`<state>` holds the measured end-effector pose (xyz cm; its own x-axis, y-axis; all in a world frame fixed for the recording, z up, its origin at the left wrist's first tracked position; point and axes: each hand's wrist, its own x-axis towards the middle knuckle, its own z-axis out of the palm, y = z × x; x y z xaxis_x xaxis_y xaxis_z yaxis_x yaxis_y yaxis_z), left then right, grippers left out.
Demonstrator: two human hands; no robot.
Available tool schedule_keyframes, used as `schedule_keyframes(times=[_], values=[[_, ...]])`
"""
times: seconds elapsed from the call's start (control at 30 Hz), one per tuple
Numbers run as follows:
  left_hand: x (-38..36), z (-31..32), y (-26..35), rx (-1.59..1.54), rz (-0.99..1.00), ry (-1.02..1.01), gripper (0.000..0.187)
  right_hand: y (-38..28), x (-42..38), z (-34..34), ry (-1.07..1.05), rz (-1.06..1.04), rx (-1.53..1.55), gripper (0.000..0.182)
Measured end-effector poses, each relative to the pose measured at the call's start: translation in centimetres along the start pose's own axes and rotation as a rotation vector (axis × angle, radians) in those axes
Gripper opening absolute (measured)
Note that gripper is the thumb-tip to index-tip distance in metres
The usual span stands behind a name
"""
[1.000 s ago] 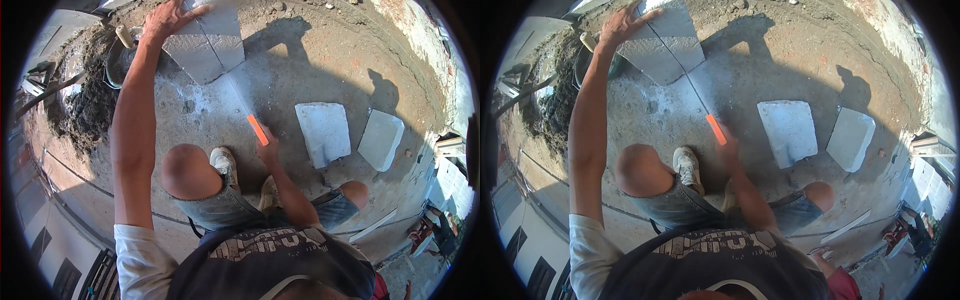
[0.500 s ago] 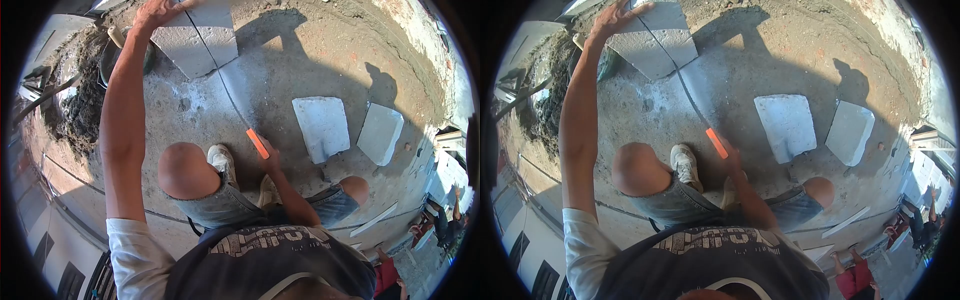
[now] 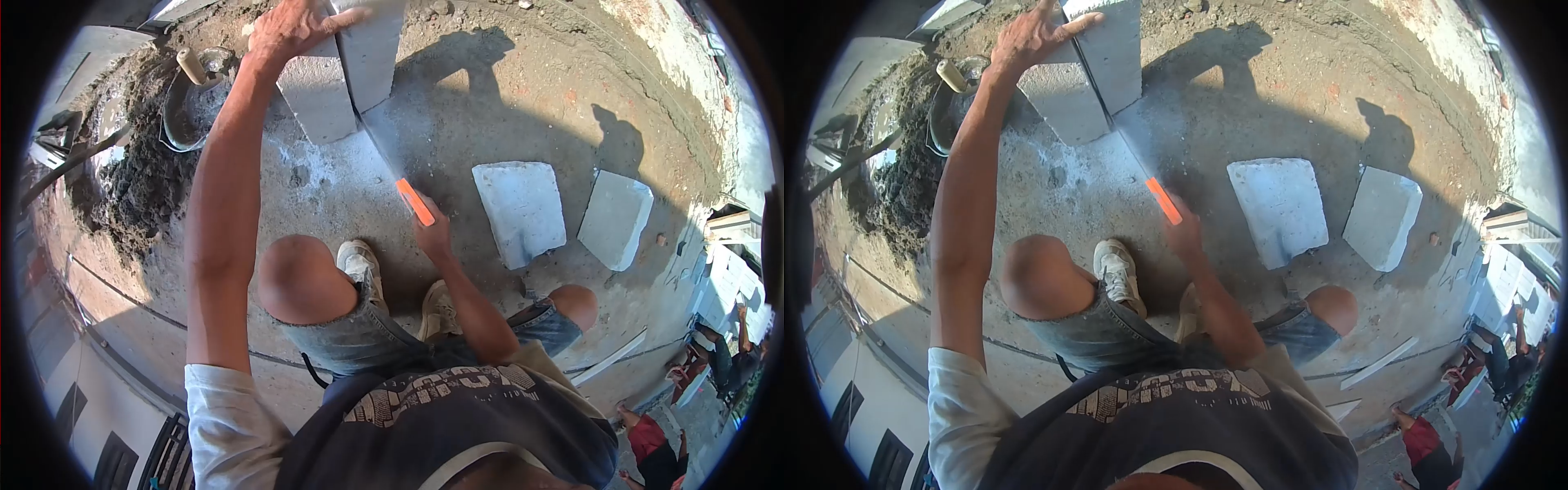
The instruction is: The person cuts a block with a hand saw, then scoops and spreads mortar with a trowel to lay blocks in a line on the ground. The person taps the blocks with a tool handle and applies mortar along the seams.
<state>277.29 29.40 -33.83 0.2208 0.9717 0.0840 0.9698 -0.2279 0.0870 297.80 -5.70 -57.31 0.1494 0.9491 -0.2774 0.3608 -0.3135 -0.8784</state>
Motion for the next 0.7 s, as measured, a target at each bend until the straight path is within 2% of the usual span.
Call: schedule_keyframes(times=[0.07, 0.1, 0.17, 0.2, 0.27, 0.33, 0.37, 0.43, 0.47, 0.5, 0.53, 0.57, 0.6, 0.63, 0.7], values=[[0.7, 1.4, -1.6, 0.082, 0.015, 0.051, 0.089, 1.7, -4.8, -0.9, 0.023, 0.001, -0.08, 0.044], [1.2, 0.6, -1.2, 0.099, -0.009, -0.018, 0.086, 3.7, -7.8, -1.3, 0.061, -0.028, -0.153, 0.044], [1.3, 3.0, -2.3, -0.071, 0.022, 0.026, 0.09, 4.4, -11.9, -2.9, 0.066, -0.025, -0.141, 0.043], [1.2, 4.4, -3.4, -0.152, 0.049, 0.036, 0.093, 4.0, -12.6, -3.0, 0.016, 0.045, -0.131, 0.043], [2.1, 5.0, -4.5, -0.081, 0.126, -0.026, 0.078, 2.7, -12.7, -2.9, -0.009, 0.181, -0.098, 0.042], [3.0, 6.4, -7.9, 0.074, 0.293, -0.038, 0.067, -2.0, -13.5, -5.0, -0.028, 0.255, -0.092, 0.042], [4.1, 7.7, -10.1, 0.197, 0.429, -0.03, 0.068, -4.6, -14.7, -6.2, -0.015, 0.313, -0.083, 0.042], [5.8, 9.7, -14.8, 0.364, 0.652, 0.034, 0.083, -7.3, -17.4, -9.2, 0.01, 0.352, -0.083, 0.04], [6.5, 10.9, -17.1, 0.286, 0.745, 0.129, 0.086, -8.7, -18.1, -10.9, -0.014, 0.35, -0.085, 0.039], [5.5, 8.9, -14.9, 0.138, 0.512, -0.035, 0.069, -11.6, -18.3, -13.7, 0.024, 0.358, -0.041, 0.038], [4.3, 6.6, -12.6, -0.019, 0.24, -0.155, 0.064, -15.1, -18.5, -17.1, 0.037, 0.355, 0.013, 0.038], [3.0, 4.2, -10.2, -0.134, -0.023, -0.219, 0.072, -16.6, -19.1, -19.8, 0.03, 0.351, 0.075, 0.037], [1.8, 2.5, -8.6, -0.194, -0.015, -0.207, 0.096, -16.0, -20.1, -22.0, 0.037, 0.384, 0.111, 0.038], [0.7, 1.3, -7.2, -0.166, -0.003, -0.202, 0.094, -15.4, -20.8, -24.1, 0.036, 0.413, 0.142, 0.039], [-0.6, 0.5, -5.7, -0.145, 0.037, -0.166, 0.091, -17.0, -20.1, -27.6, 0.232, 0.388, 0.262, 0.04]])
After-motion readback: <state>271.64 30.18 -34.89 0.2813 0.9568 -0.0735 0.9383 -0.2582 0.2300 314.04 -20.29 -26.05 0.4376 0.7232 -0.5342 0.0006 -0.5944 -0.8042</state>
